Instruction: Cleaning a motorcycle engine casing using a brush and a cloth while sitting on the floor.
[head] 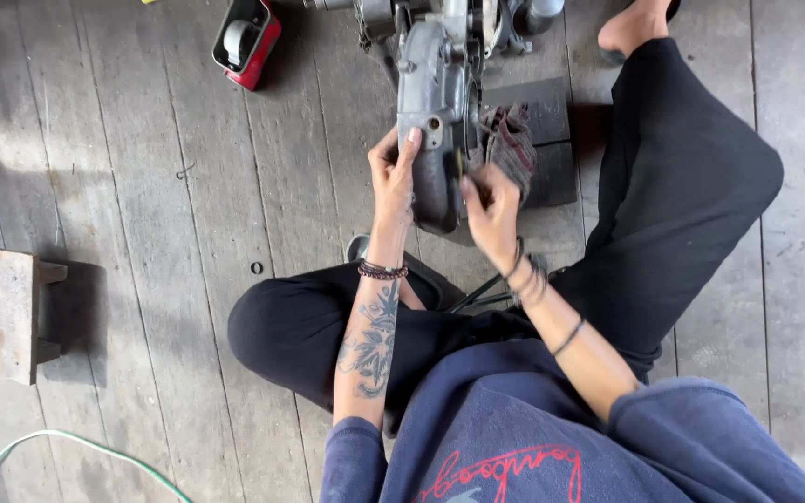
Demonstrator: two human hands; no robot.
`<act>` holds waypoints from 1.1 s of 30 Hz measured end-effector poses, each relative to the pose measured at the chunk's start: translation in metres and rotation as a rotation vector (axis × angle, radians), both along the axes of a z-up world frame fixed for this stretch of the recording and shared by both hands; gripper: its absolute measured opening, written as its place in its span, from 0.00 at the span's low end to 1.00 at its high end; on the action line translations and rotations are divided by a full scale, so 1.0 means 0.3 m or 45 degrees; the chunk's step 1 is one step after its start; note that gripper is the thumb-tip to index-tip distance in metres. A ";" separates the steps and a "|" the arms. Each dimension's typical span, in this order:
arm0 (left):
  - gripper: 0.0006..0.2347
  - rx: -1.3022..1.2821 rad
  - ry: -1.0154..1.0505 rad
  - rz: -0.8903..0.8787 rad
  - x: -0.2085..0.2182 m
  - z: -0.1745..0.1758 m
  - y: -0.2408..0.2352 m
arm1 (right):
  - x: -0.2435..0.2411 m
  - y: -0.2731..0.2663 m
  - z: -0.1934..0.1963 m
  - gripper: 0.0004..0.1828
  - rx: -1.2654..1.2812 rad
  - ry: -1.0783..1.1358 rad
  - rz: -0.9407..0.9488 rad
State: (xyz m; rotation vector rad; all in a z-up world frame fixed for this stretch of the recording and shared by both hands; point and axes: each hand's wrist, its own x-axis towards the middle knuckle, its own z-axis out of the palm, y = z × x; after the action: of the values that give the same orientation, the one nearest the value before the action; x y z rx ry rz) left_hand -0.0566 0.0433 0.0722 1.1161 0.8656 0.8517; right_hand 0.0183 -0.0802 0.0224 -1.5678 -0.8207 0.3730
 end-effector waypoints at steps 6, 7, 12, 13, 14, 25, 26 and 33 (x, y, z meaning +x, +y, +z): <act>0.10 0.002 0.030 -0.026 -0.014 -0.067 0.032 | -0.023 -0.001 -0.060 0.10 -0.001 0.067 -0.067; 0.10 0.001 0.040 -0.025 -0.017 -0.083 0.007 | -0.045 -0.027 -0.042 0.10 -0.003 0.077 -0.066; 0.12 -0.019 -0.031 0.020 -0.006 -0.087 0.023 | -0.085 -0.056 -0.008 0.10 0.007 0.164 -0.031; 0.12 -0.024 -0.030 0.021 0.000 -0.083 0.021 | -0.056 -0.048 -0.014 0.10 0.002 0.166 -0.030; 0.11 -0.003 -0.032 -0.011 -0.005 -0.076 0.024 | -0.039 -0.036 -0.021 0.09 0.000 0.185 -0.039; 0.11 0.047 -0.068 -0.055 -0.005 -0.128 0.036 | -0.107 -0.123 -0.017 0.08 -0.045 0.107 -0.041; 0.15 -0.028 -0.137 -0.098 -0.013 -0.131 0.037 | -0.136 -0.142 0.007 0.07 -0.089 0.245 -0.048; 0.21 -0.152 -0.184 -0.108 -0.019 -0.140 0.033 | -0.166 -0.176 0.017 0.02 -0.153 0.565 -0.085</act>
State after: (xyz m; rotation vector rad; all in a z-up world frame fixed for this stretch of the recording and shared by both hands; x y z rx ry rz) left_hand -0.0624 0.0533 0.0302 0.9681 0.7347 0.7901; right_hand -0.0317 -0.1331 0.0277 -1.5391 -0.4072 0.7020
